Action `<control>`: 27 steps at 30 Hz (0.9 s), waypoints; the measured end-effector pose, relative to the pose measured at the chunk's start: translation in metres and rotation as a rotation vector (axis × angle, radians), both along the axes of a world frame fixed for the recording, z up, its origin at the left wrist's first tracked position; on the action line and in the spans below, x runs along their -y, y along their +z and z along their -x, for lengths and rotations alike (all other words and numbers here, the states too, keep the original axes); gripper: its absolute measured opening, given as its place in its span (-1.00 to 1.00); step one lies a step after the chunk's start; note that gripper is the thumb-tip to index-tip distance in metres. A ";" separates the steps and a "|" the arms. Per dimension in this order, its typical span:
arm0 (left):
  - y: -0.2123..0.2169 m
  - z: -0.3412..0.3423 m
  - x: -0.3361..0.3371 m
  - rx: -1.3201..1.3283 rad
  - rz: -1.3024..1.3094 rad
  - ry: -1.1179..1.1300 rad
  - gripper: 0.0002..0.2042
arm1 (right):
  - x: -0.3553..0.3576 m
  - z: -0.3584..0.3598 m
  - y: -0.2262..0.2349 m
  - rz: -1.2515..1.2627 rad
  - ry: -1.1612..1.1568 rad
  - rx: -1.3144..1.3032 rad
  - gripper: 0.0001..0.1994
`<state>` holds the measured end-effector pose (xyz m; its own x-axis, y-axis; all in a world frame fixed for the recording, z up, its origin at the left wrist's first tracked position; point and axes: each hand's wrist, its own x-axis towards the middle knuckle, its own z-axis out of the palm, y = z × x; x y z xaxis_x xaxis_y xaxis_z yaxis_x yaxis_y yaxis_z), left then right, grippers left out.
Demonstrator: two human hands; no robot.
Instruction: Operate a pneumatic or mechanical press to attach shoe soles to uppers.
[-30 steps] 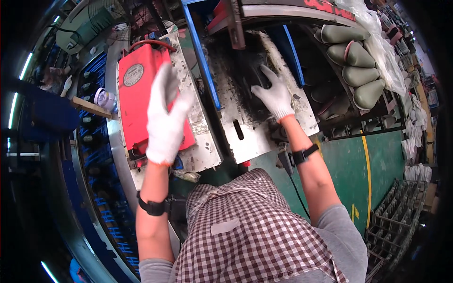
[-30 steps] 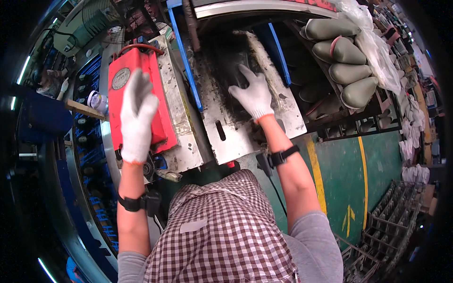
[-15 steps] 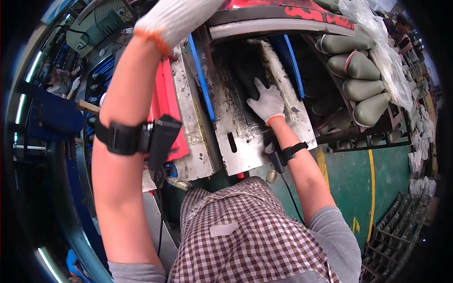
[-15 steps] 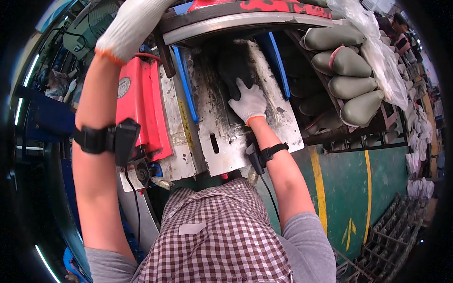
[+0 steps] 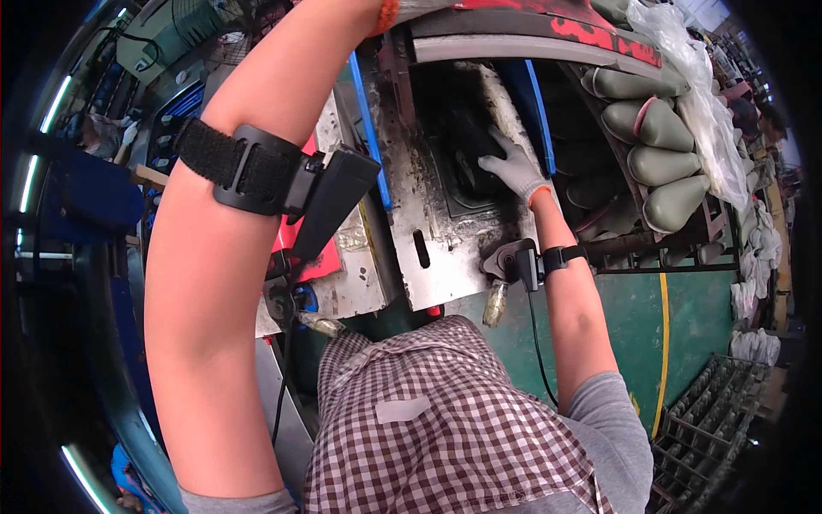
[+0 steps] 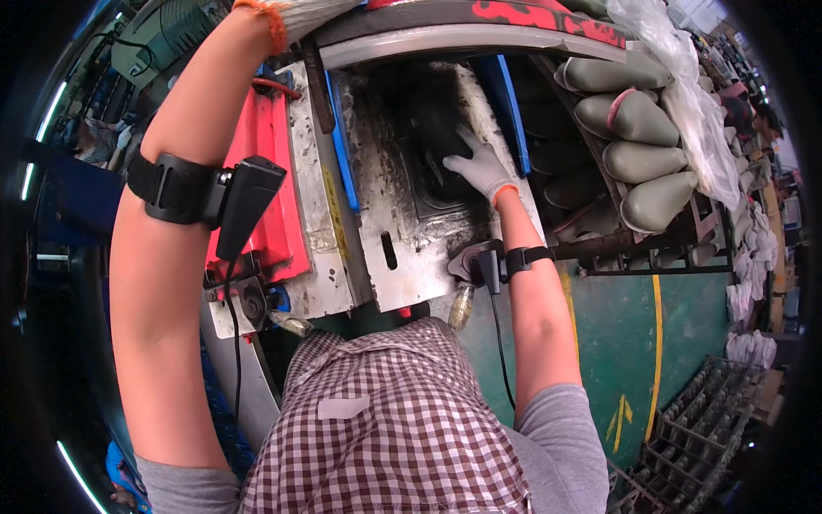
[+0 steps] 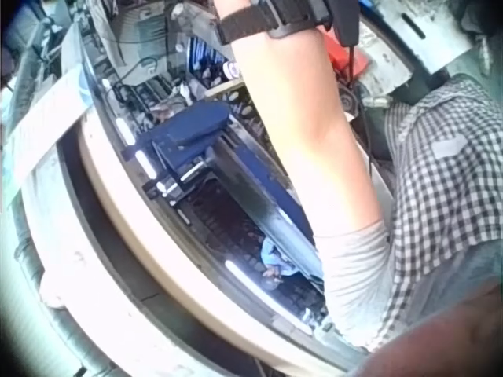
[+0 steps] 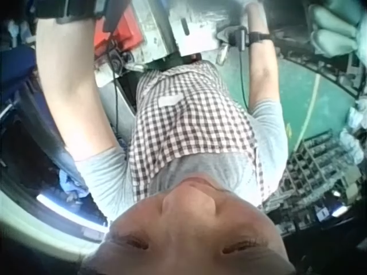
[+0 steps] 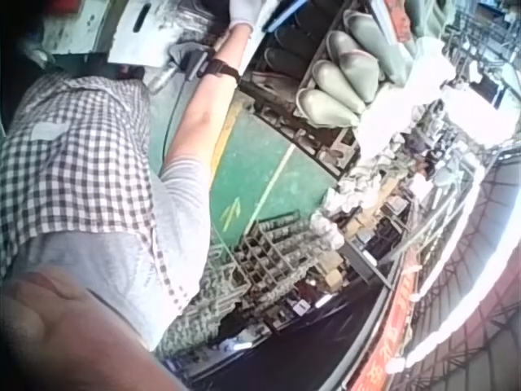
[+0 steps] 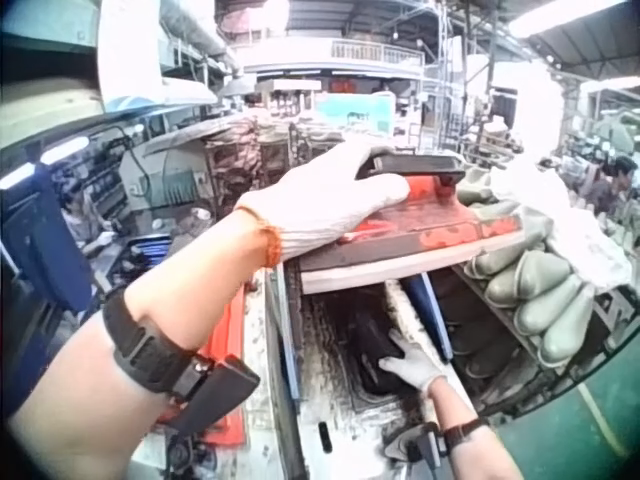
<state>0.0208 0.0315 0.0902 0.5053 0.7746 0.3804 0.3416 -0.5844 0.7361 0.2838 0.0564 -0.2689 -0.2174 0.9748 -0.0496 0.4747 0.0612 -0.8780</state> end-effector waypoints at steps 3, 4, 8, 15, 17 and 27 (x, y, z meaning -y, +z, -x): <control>-0.006 0.008 -0.001 0.037 -0.111 -0.044 -0.46 | 0.011 0.023 0.008 0.001 -0.089 0.444 -0.07; -0.008 0.009 0.000 0.032 -0.185 -0.031 -0.46 | 0.023 0.040 0.020 -0.015 -0.136 0.581 -0.10; -0.026 -0.002 -0.038 0.022 -0.386 0.015 -0.47 | 0.045 0.078 0.036 -0.081 -0.221 0.816 -0.14; -0.023 -0.007 -0.021 0.044 -0.216 0.010 -0.58 | 0.049 0.087 0.033 -0.067 -0.288 0.842 -0.11; -0.033 -0.005 -0.029 0.062 -0.332 0.007 -0.57 | 0.048 0.083 0.034 -0.065 -0.253 0.830 -0.13; -0.042 -0.006 -0.017 0.055 -0.422 0.088 -0.51 | 0.031 0.055 0.030 0.032 -0.054 0.699 -0.05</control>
<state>0.0268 0.0481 0.0486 0.4143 0.5845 0.6977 0.3706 -0.8085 0.4572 0.2286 0.0259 -0.2386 -0.0753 0.9791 -0.1889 0.9303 0.0007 -0.3668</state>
